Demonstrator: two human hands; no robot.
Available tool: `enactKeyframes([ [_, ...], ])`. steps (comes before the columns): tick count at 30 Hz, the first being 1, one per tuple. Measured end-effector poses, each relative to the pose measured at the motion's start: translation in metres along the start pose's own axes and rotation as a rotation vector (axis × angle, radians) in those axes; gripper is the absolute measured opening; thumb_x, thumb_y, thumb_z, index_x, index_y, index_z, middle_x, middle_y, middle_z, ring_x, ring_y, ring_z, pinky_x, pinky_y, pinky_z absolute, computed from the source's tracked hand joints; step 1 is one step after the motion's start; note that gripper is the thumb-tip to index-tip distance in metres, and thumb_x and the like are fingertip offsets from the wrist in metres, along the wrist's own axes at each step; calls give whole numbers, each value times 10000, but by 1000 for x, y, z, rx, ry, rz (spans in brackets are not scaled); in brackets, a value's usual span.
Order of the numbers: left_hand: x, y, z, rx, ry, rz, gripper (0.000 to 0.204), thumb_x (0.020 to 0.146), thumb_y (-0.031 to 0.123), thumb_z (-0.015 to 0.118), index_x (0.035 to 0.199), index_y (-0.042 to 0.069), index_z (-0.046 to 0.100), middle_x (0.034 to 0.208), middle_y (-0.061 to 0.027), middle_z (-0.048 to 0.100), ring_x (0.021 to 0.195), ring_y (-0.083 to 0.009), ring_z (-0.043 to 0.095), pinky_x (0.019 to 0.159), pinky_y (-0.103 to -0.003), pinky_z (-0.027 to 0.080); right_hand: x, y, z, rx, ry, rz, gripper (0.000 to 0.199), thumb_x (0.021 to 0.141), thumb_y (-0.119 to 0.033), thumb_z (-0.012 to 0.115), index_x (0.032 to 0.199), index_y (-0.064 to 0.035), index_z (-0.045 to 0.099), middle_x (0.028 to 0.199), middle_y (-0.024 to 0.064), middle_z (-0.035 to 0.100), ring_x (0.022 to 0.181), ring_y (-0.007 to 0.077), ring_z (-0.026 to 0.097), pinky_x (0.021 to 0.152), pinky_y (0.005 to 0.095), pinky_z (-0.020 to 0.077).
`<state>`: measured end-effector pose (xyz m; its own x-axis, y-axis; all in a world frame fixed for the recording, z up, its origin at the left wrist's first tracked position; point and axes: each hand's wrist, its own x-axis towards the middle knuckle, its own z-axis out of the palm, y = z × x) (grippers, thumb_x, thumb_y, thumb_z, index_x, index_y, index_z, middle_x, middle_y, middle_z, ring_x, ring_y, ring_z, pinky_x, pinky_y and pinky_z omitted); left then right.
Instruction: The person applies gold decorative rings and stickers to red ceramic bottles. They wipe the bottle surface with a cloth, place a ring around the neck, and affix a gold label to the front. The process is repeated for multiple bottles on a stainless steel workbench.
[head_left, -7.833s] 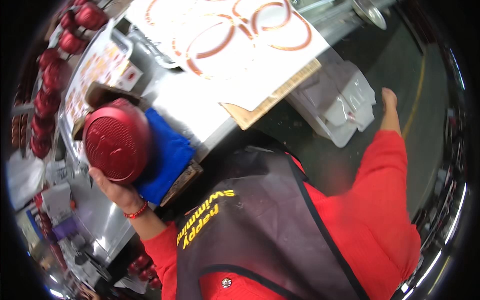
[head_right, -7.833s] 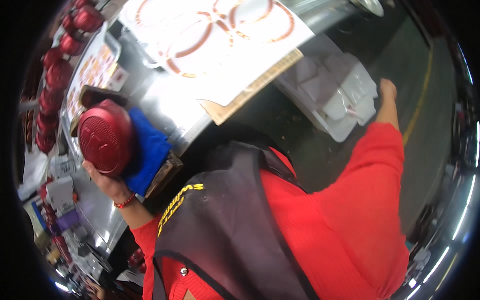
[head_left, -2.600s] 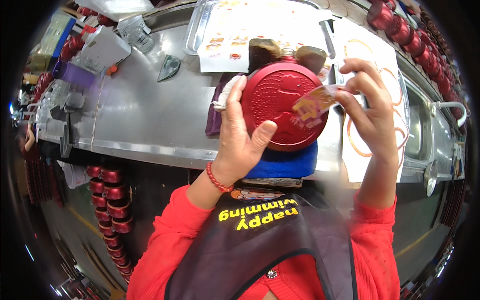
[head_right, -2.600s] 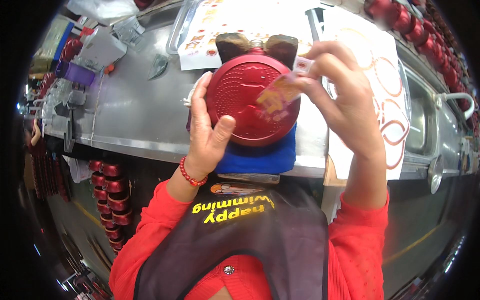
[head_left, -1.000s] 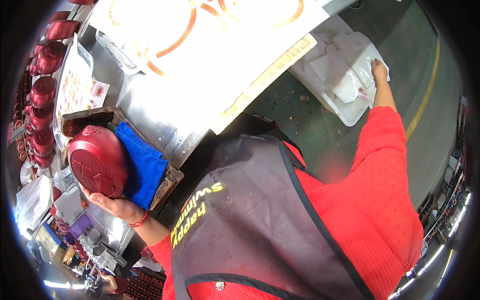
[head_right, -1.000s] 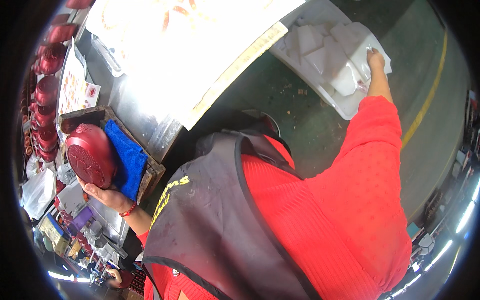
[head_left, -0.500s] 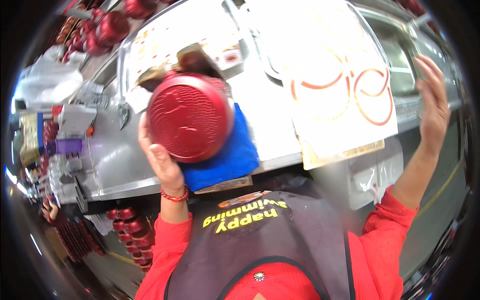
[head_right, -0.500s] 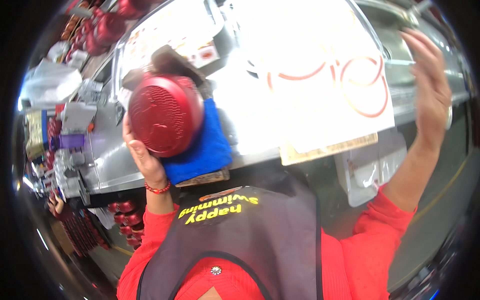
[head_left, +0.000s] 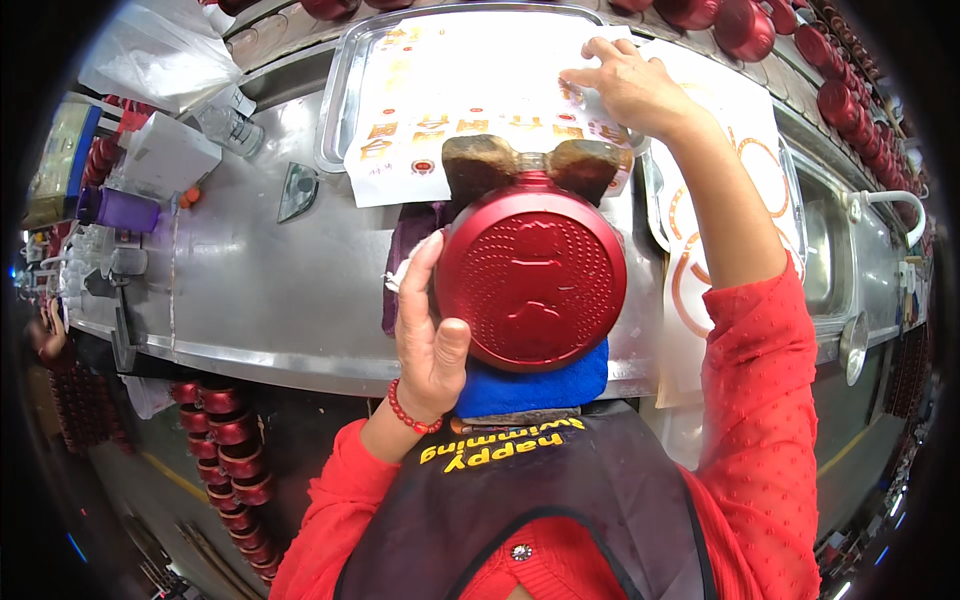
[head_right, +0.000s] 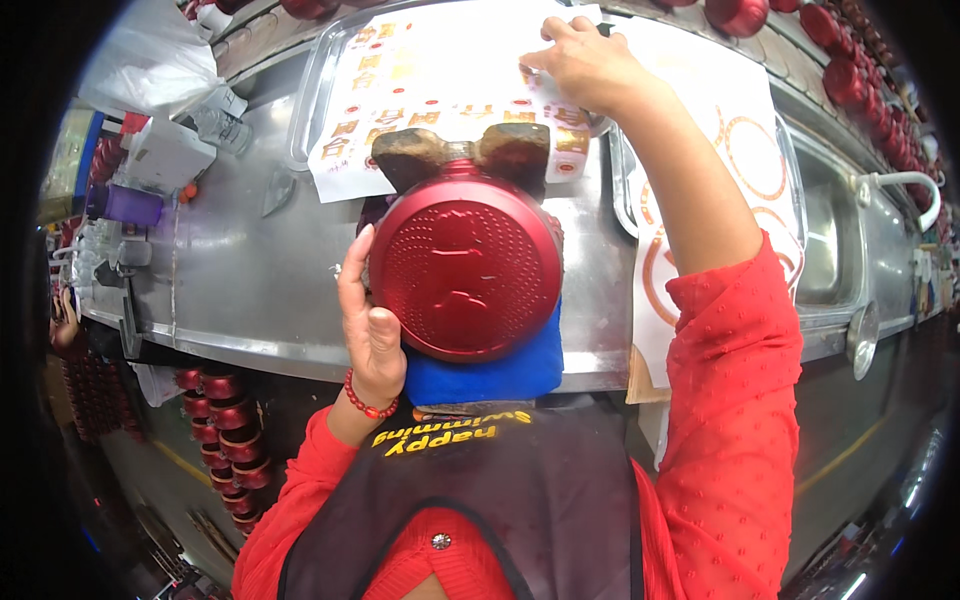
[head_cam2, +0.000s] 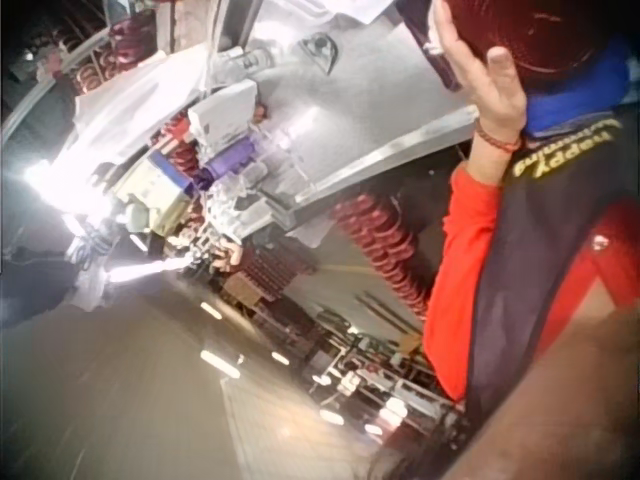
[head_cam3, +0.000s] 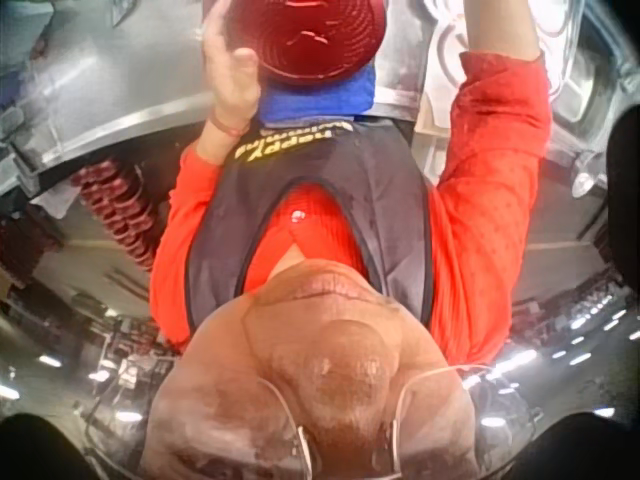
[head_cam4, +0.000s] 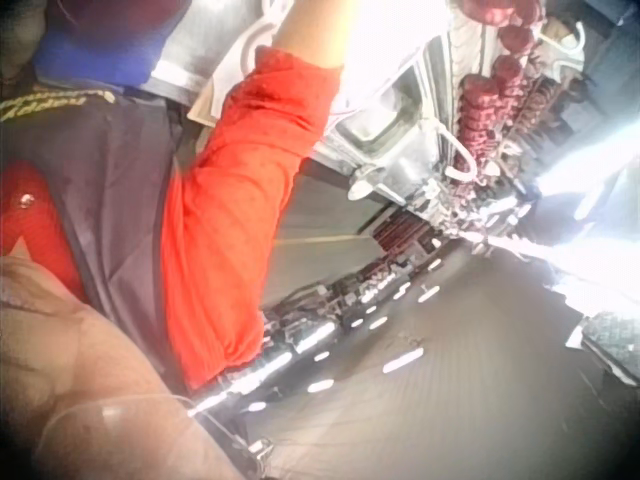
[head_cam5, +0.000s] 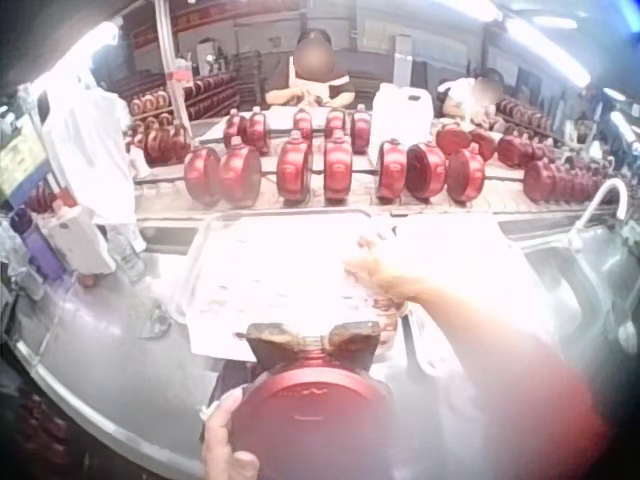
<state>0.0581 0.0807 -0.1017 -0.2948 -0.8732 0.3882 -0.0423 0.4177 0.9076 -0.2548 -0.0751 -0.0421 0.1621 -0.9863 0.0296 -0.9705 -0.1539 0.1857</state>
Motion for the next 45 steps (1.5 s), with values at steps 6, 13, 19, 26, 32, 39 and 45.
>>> enactKeyframes([
  [6, 0, 1, -4, -34, -27, -24, 798, 1063, 492, 527, 1563, -86, 298, 1568, -241, 421, 1458, -334, 420, 1210, -435, 308, 15, 17, 9, -15, 113, -23, 405, 928, -47, 542, 1221, -220, 762, 1424, 79, 557, 1340, 259, 515, 1033, 448, 499],
  [13, 2, -4, -6, -25, -46, 27, 792, 1051, 476, 564, 1547, -90, 315, 1558, -261, 424, 1441, -343, 446, 1202, -437, 328, 19, 52, 31, -74, 246, 190, 297, 940, -212, 623, 1186, -134, 769, 1333, 139, 614, 1285, 307, 563, 1036, 470, 494],
  [19, 4, -5, -7, -31, -44, 44, 800, 1046, 482, 572, 1544, -91, 320, 1548, -257, 435, 1429, -340, 459, 1193, -436, 343, 28, 63, 49, 439, -12, 510, 411, 913, -439, 709, 1013, -45, 761, 1090, 223, 694, 1005, 366, 683, 933, 441, 521],
  [26, 2, -5, -6, -43, -39, 6, 799, 1047, 486, 568, 1547, -86, 321, 1535, -239, 448, 1418, -328, 456, 1188, -431, 335, -17, 82, 43, 464, 557, 255, 280, 888, -308, 749, 920, -34, 704, 962, 189, 688, 917, 361, 665, 839, 448, 519],
  [32, 9, -4, -3, -130, -29, -64, 796, 1049, 510, 555, 1549, -63, 321, 1507, -214, 441, 1389, -288, 456, 1171, -410, 346, -77, 125, 84, 434, 192, 551, 324, 843, -326, 759, 916, -17, 698, 963, 229, 715, 944, 367, 686, 886, 448, 528],
  [39, 16, 7, -7, -297, -81, -225, 775, 1024, 390, 646, 1552, -53, 291, 1475, -183, 452, 1368, -238, 443, 1173, -385, 328, -114, 113, 58, 253, 417, 308, 155, 869, -169, 742, 934, -37, 696, 1103, 183, 654, 1094, 404, 590, 921, 499, 491],
  [45, 20, 7, -3, -241, -39, -184, 691, 1018, 293, 656, 1522, -57, 337, 1438, -188, 479, 1350, -249, 465, 1167, -381, 344, -156, 31, -99, 639, 301, -104, 142, 879, -70, 744, 887, 1, 622, 1172, 139, 634, 1009, 241, 631, 898, 345, 490],
])
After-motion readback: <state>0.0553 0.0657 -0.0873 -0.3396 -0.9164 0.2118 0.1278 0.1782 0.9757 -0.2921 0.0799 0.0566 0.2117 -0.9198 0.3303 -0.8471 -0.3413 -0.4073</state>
